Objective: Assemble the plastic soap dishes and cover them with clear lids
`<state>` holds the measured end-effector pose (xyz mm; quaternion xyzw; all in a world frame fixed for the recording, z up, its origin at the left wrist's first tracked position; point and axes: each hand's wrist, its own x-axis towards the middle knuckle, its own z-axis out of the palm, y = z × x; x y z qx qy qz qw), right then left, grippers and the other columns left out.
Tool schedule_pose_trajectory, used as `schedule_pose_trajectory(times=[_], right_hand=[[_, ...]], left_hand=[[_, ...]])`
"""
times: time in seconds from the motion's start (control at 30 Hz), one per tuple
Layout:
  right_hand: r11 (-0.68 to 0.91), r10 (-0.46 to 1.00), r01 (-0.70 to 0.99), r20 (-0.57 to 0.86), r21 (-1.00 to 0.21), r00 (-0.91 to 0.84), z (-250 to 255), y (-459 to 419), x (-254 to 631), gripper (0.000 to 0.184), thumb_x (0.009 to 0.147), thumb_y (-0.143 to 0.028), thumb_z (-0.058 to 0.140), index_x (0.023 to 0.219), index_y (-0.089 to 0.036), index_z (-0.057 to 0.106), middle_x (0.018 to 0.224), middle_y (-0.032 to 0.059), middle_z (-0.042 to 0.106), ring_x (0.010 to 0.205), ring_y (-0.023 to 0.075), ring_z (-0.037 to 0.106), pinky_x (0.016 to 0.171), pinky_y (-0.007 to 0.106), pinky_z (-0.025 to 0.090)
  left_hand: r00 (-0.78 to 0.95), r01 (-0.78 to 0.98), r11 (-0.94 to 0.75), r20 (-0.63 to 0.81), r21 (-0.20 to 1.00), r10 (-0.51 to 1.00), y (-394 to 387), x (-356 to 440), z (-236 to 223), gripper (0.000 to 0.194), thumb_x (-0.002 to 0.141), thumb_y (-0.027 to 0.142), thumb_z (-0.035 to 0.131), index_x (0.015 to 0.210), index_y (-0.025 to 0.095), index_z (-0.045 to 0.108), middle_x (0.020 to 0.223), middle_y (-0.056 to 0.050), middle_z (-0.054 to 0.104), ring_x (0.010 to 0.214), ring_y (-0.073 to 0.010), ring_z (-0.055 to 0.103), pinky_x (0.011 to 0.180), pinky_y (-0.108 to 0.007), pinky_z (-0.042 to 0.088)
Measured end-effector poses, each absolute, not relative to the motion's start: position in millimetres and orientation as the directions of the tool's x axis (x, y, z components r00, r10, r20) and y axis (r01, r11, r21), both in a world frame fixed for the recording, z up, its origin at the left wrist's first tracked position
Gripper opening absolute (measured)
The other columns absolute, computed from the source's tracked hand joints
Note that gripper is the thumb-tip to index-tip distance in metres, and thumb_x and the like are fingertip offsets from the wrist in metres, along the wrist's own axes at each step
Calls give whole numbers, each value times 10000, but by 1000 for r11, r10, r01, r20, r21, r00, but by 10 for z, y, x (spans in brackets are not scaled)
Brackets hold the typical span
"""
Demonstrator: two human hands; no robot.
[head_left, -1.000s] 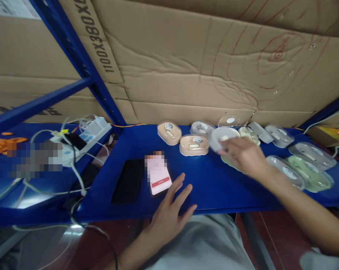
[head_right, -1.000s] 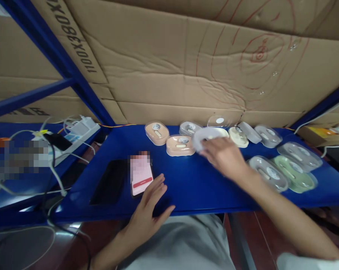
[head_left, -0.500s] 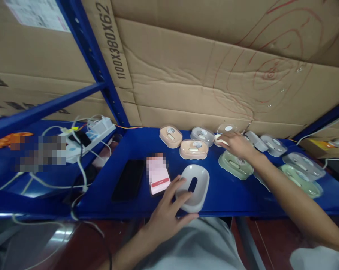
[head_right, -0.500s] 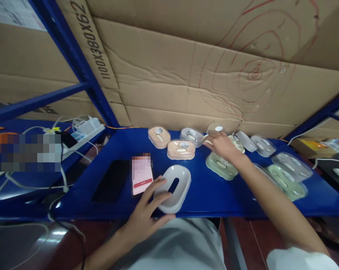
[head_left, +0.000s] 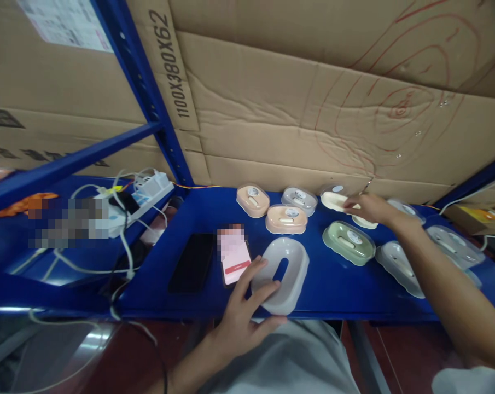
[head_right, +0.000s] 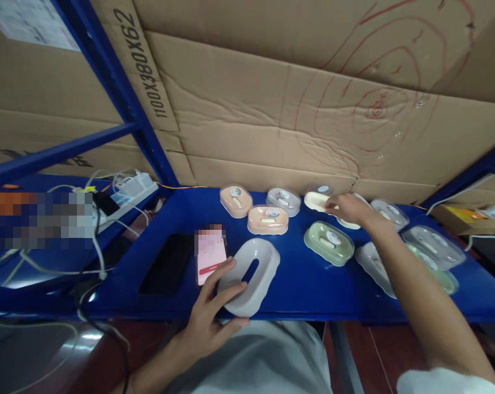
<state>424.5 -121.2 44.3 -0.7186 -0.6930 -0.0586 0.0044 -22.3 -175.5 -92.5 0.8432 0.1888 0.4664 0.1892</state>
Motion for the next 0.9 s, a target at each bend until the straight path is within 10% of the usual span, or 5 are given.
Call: schedule_pose_trajectory(times=[0.23, 0.7, 0.9], right_hand=[[431, 874, 898, 286, -86, -392, 430, -2481, 3247, 262, 1064, -325, 609, 1290, -310, 741, 1309, 38, 767, 1192, 268, 716, 1048, 444, 556], [456, 846, 816, 456, -355, -275, -609, -2630, 2737, 368, 1051, -191, 617, 1396, -313, 653, 1305, 67, 753, 1258, 256, 702, 1087, 490, 589], [461, 836, 795, 493, -394, -241, -667, -2725, 2707, 700, 991, -396, 734, 1626, -341, 444, 1699, 140, 429, 1549, 343, 462, 1149, 564, 557]], left_hand=[[384, 219, -812, 717, 541, 582, -1789, -240, -915, 418, 1031, 486, 652, 1366, 236, 642, 1658, -177, 344, 1504, -368, 482, 1157, -510, 537], [485, 230, -811, 660, 538, 574, -1788, -179, -849, 418, 1018, 326, 695, 1413, 238, 589, 1653, -180, 366, 1569, -373, 412, 1227, -559, 473], [731, 111, -894, 574, 434, 370, -1737, -274, -828, 435, 1060, 460, 591, 1404, 200, 535, 1643, -215, 415, 1647, -401, 258, 1304, -670, 295]])
